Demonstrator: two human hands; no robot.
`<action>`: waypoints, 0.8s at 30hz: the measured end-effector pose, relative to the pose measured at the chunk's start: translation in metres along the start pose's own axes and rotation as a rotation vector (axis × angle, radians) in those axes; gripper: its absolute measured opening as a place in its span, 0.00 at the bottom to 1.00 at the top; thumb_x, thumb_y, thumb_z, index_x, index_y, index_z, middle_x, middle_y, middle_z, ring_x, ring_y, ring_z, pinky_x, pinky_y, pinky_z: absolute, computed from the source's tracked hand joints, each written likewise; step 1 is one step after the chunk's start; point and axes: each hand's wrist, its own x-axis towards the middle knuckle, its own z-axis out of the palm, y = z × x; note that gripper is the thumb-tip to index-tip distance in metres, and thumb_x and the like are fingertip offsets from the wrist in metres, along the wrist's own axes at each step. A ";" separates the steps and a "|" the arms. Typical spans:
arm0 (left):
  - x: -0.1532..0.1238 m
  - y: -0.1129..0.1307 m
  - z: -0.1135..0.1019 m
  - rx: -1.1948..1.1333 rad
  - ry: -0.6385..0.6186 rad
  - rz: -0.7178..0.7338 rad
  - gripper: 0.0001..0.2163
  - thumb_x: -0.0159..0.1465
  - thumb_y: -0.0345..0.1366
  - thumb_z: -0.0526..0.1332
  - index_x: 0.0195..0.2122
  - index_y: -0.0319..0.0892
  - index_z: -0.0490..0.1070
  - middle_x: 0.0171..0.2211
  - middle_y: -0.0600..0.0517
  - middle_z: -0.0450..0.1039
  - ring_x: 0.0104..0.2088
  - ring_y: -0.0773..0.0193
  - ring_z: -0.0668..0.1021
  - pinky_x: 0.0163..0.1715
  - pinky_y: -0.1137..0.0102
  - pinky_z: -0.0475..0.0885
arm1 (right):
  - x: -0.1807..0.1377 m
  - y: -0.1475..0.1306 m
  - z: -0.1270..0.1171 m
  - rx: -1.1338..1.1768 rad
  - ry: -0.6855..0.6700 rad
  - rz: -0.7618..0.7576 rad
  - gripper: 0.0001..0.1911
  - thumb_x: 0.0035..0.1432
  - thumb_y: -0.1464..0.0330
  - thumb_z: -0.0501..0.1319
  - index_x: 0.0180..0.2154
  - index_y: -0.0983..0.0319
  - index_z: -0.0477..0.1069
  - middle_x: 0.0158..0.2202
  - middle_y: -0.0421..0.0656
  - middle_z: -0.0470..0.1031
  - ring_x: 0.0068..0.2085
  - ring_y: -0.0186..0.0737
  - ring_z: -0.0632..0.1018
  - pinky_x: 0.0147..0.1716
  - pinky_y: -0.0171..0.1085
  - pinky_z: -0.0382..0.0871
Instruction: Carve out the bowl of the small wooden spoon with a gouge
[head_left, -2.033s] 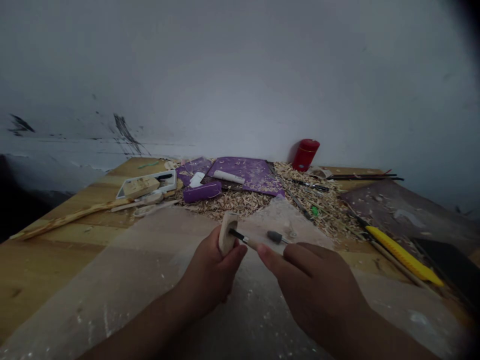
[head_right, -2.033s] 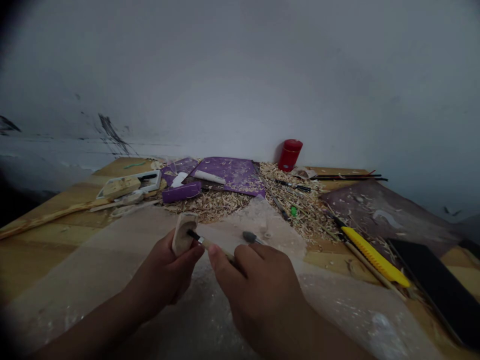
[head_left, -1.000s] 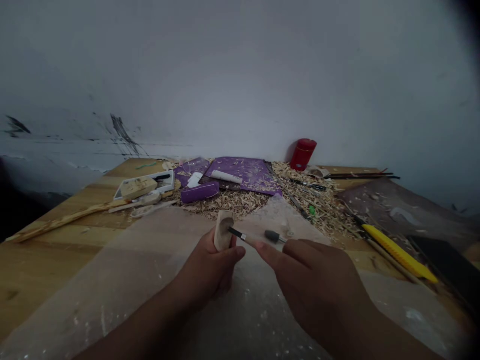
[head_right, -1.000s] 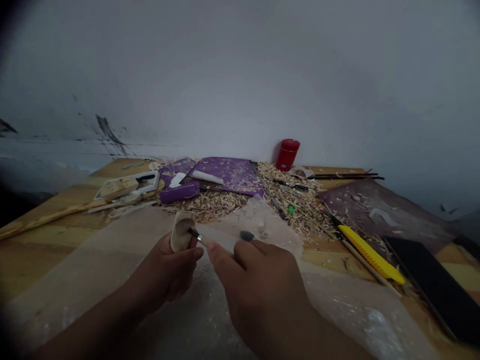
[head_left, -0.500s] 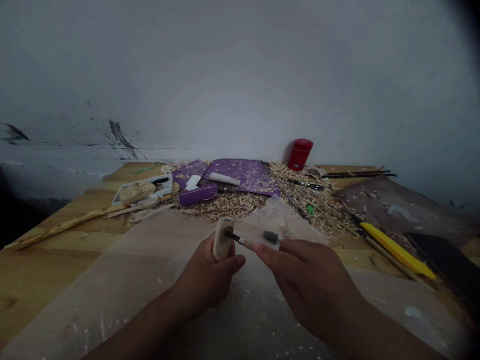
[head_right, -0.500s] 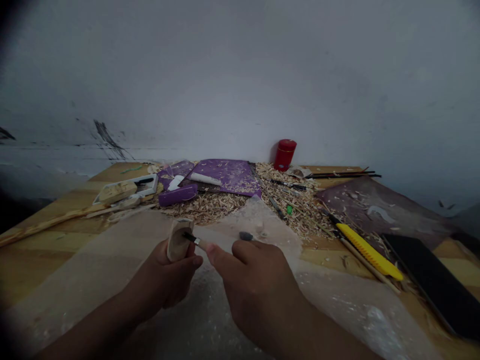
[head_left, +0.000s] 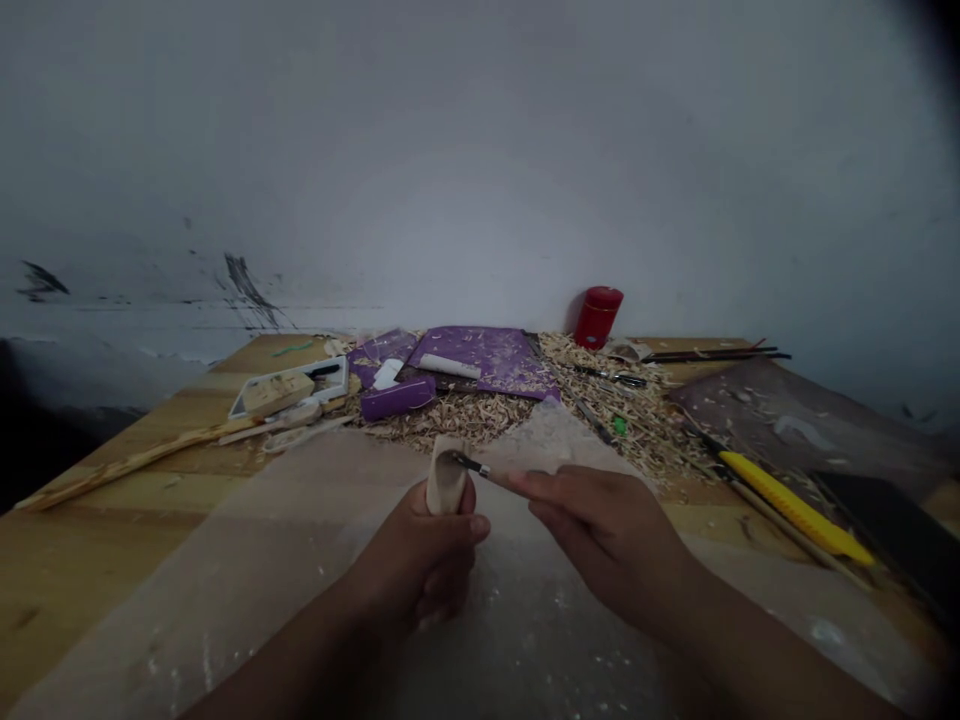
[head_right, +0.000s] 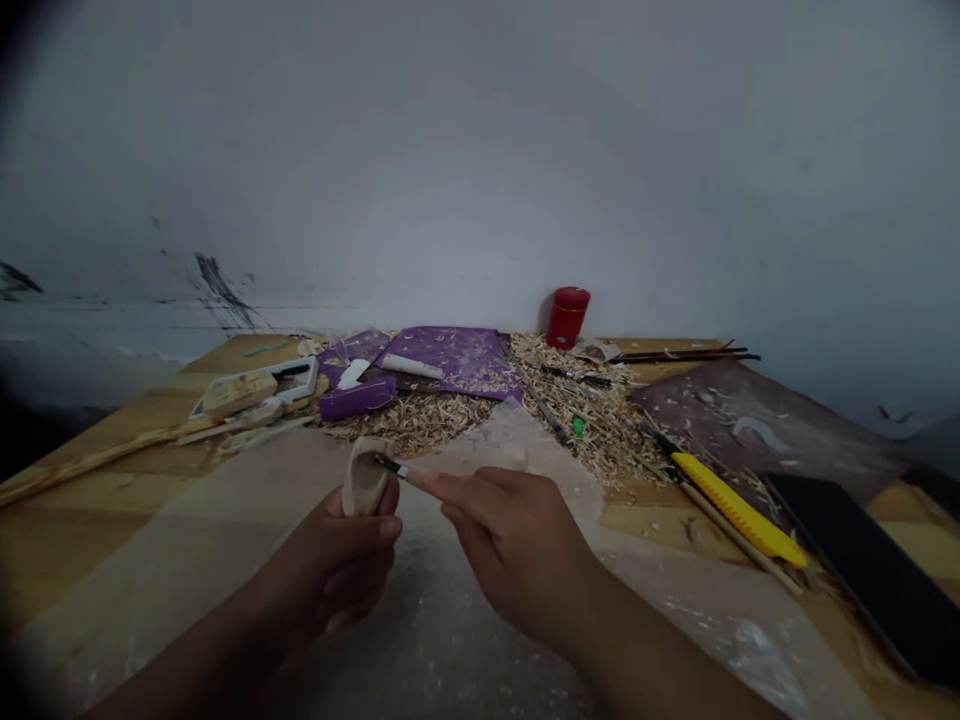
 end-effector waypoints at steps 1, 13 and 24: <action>0.000 0.001 -0.001 -0.001 0.002 -0.006 0.09 0.55 0.32 0.57 0.24 0.44 0.54 0.05 0.66 0.51 0.05 0.76 0.50 0.04 0.81 0.51 | 0.000 -0.002 -0.003 -0.003 -0.017 0.023 0.15 0.59 0.73 0.51 0.47 0.58 0.67 0.26 0.38 0.70 0.27 0.31 0.70 0.27 0.29 0.60; 0.003 0.004 0.001 0.258 0.164 -0.044 0.12 0.50 0.35 0.61 0.22 0.44 0.54 0.07 0.65 0.53 0.06 0.76 0.55 0.05 0.80 0.50 | -0.008 -0.025 -0.016 -0.527 -0.083 -0.050 0.18 0.54 0.73 0.51 0.46 0.54 0.66 0.20 0.37 0.65 0.20 0.36 0.66 0.20 0.36 0.48; -0.003 0.003 0.006 0.137 0.132 -0.055 0.12 0.51 0.35 0.60 0.22 0.44 0.53 0.05 0.64 0.53 0.05 0.75 0.53 0.05 0.79 0.51 | -0.012 -0.024 -0.001 -0.505 -0.050 -0.105 0.16 0.58 0.72 0.48 0.46 0.59 0.66 0.20 0.37 0.62 0.20 0.35 0.62 0.20 0.36 0.46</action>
